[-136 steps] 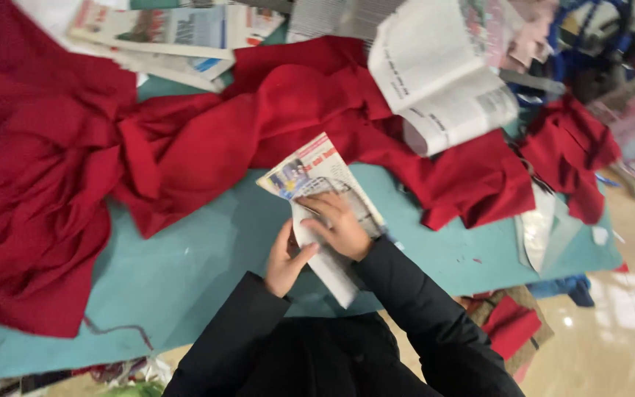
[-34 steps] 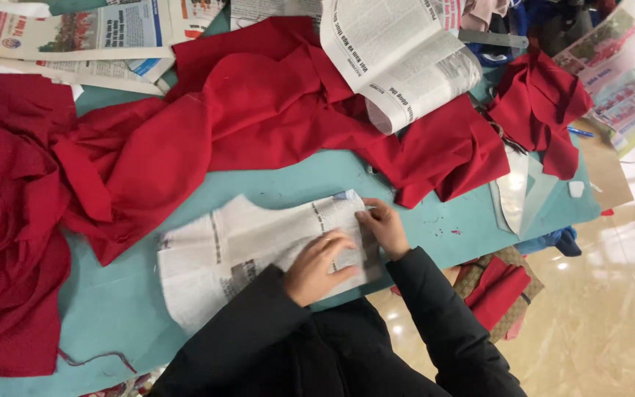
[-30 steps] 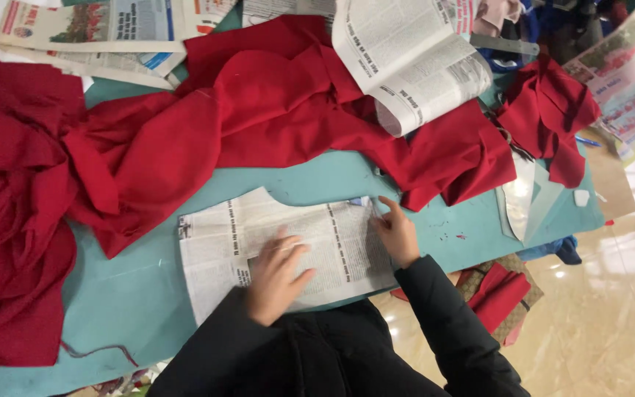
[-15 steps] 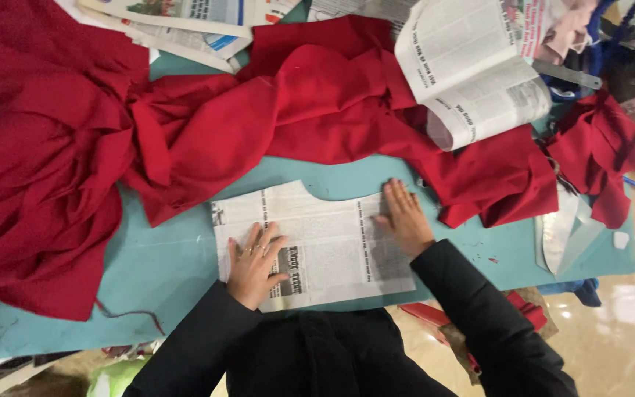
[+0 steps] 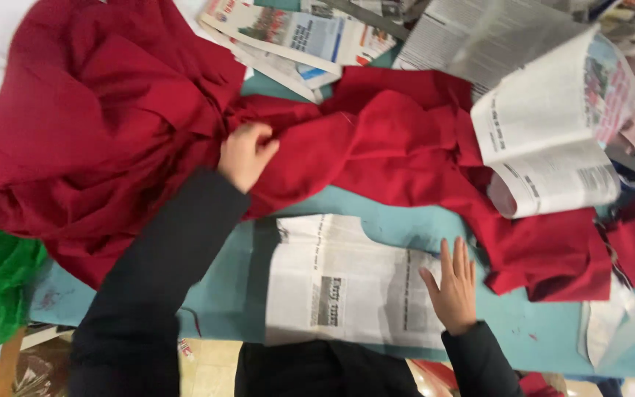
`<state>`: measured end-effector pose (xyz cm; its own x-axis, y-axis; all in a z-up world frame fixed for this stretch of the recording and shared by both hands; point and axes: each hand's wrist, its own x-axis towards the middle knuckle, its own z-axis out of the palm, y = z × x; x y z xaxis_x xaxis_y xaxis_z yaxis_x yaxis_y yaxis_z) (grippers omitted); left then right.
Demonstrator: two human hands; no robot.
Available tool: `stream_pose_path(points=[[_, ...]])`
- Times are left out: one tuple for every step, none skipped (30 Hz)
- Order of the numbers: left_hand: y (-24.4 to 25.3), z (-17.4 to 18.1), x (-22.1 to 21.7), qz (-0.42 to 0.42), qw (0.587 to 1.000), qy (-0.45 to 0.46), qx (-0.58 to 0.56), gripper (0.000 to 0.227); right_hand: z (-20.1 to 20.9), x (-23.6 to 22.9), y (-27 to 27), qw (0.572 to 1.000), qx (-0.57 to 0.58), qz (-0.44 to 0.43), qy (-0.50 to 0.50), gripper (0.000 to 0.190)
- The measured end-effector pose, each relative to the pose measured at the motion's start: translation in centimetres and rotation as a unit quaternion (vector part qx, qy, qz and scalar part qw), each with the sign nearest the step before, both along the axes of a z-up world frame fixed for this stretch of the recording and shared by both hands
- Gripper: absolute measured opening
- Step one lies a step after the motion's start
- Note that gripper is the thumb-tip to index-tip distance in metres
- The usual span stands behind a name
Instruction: The person lays out a red fabric on a table covered with newspapers and uses a measuring tape to measure a section of the fabric. They then pick up a piece of chalk and a ruler, placing them on the table.
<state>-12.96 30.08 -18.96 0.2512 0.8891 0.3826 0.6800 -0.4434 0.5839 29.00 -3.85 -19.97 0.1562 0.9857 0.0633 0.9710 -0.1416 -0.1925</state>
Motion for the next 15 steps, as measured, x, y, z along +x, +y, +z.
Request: stream_pose_path(points=[[2.6,-0.2,0.8,0.004,1.000,0.001,0.002,0.023,0.6,-0.9,0.1,1.000,0.002,0.004,0.001,0.081],[5.4,-0.5,1.9,0.025,0.973,-0.155,-0.169,0.023,1.2,-1.5,0.1,1.000,-0.007,-0.003,0.021,0.078],[8.3,-0.7,3.1,0.043,0.893,-0.302,-0.331,0.023,1.9,-2.1,0.3,0.999,-0.015,-0.011,0.041,0.074],[11.0,-2.5,4.5,0.041,0.893,-0.303,-0.331,0.023,2.3,-2.8,0.5,0.999,-0.014,-0.012,0.039,0.074],[13.7,-4.3,6.0,0.059,0.827,-0.411,-0.379,0.037,2.7,-3.4,0.8,0.998,-0.014,-0.012,0.054,0.073],[16.3,-6.1,7.8,0.075,0.746,-0.510,-0.421,0.053,3.1,-4.1,0.9,0.997,-0.013,-0.014,0.069,0.073],[17.2,-5.8,8.9,0.072,0.746,-0.510,-0.423,0.053,3.1,-4.4,1.2,0.997,-0.013,-0.018,0.067,0.073],[18.0,-5.7,10.3,0.066,0.739,-0.501,-0.445,0.065,3.2,-4.6,1.4,0.997,-0.006,-0.023,0.074,0.072],[18.8,-5.6,11.7,0.061,0.732,-0.492,-0.467,0.079,3.3,-4.8,1.6,0.996,0.000,-0.027,0.082,0.071],[18.7,-4.0,12.4,0.055,0.729,-0.494,-0.472,0.079,3.5,-5.0,1.9,0.997,-0.001,-0.033,0.075,0.071],[18.6,-2.4,13.1,0.083,0.751,-0.465,-0.461,0.070,3.7,-5.1,2.1,0.996,0.011,-0.035,0.076,0.071],[18.2,-1.0,13.7,0.113,0.769,-0.438,-0.451,0.061,3.9,-5.1,2.2,0.996,0.022,-0.036,0.074,0.070],[18.4,-0.5,14.7,0.108,0.764,-0.442,-0.457,0.061,4.7,-4.9,2.5,0.997,0.018,-0.040,0.066,0.070],[18.7,0.1,15.0,0.142,0.757,-0.391,-0.503,0.078,5.1,-5.3,3.0,0.995,0.021,-0.044,0.083,0.069],[19.0,0.7,15.3,0.175,0.746,-0.338,-0.546,0.097,5.4,-5.6,3.5,0.993,0.024,-0.049,0.101,0.067]])
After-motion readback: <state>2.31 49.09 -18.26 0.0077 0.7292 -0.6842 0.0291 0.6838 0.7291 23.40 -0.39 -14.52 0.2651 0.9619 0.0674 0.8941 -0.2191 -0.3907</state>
